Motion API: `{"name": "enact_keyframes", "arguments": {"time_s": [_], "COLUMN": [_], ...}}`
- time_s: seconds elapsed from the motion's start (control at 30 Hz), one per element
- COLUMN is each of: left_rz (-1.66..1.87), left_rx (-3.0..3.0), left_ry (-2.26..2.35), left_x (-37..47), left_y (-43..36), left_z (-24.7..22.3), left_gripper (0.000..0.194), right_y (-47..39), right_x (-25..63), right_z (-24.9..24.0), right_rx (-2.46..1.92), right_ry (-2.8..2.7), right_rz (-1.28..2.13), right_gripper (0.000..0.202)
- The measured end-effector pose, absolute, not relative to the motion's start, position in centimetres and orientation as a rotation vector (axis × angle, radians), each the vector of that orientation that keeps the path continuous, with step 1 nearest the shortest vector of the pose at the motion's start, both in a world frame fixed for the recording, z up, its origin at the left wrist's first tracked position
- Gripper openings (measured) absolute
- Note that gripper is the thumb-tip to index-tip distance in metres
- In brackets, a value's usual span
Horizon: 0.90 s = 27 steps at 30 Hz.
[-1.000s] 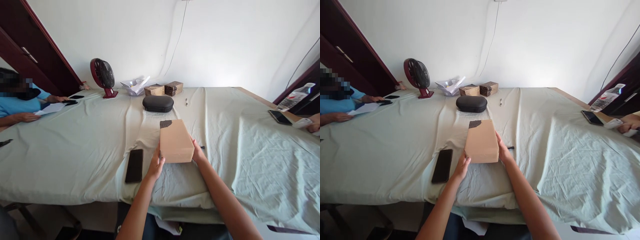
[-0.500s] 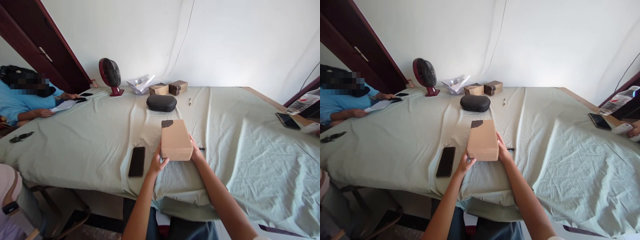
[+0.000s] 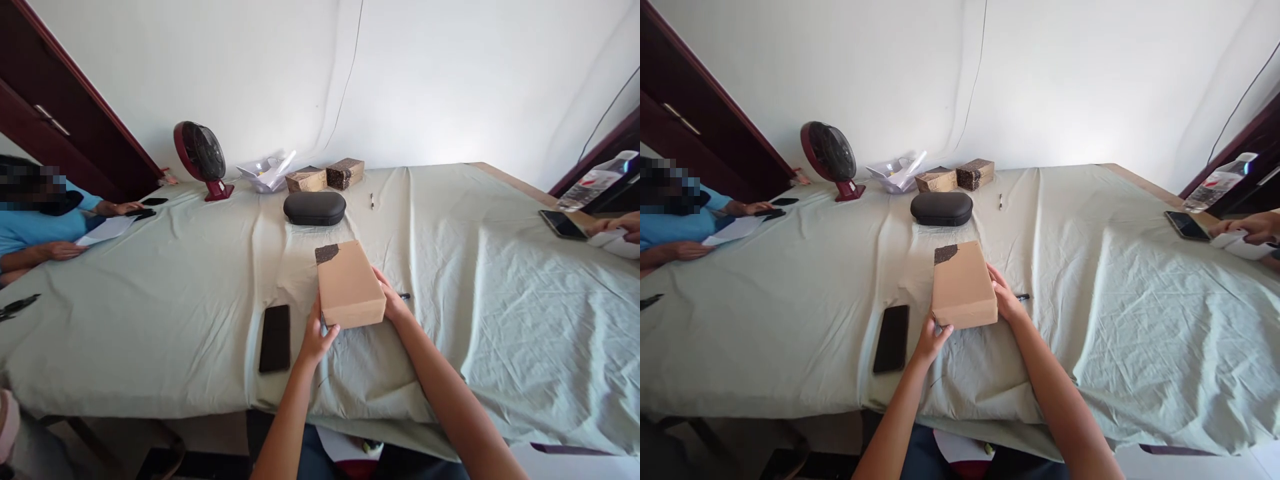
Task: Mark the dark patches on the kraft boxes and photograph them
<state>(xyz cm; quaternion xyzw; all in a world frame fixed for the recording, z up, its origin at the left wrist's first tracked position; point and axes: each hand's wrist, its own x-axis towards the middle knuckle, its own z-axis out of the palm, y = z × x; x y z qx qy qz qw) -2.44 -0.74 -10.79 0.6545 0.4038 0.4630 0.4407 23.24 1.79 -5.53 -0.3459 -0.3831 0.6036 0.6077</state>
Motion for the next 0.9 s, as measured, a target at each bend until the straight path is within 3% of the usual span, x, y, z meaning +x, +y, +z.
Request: {"name": "enact_keyframes", "arguments": {"time_s": [0.4,0.9], "left_rz": [1.028,0.991], "left_rx": [1.675,1.765], "left_ry": [1.027,1.066], "left_x": [-2.3,-1.7], "left_y": [-1.0,-0.1], "left_z": [-10.2,-9.3], "left_gripper": [0.09,0.086], "right_y": [3.1,3.1], "right_x": [24.3,24.6], "right_z": [-5.9,-6.8], "right_rx": [-0.883,-0.751], "right_ry": [-0.919,-0.903], "right_rz": [1.434,1.391], "right_gripper": [0.083,0.068]}}
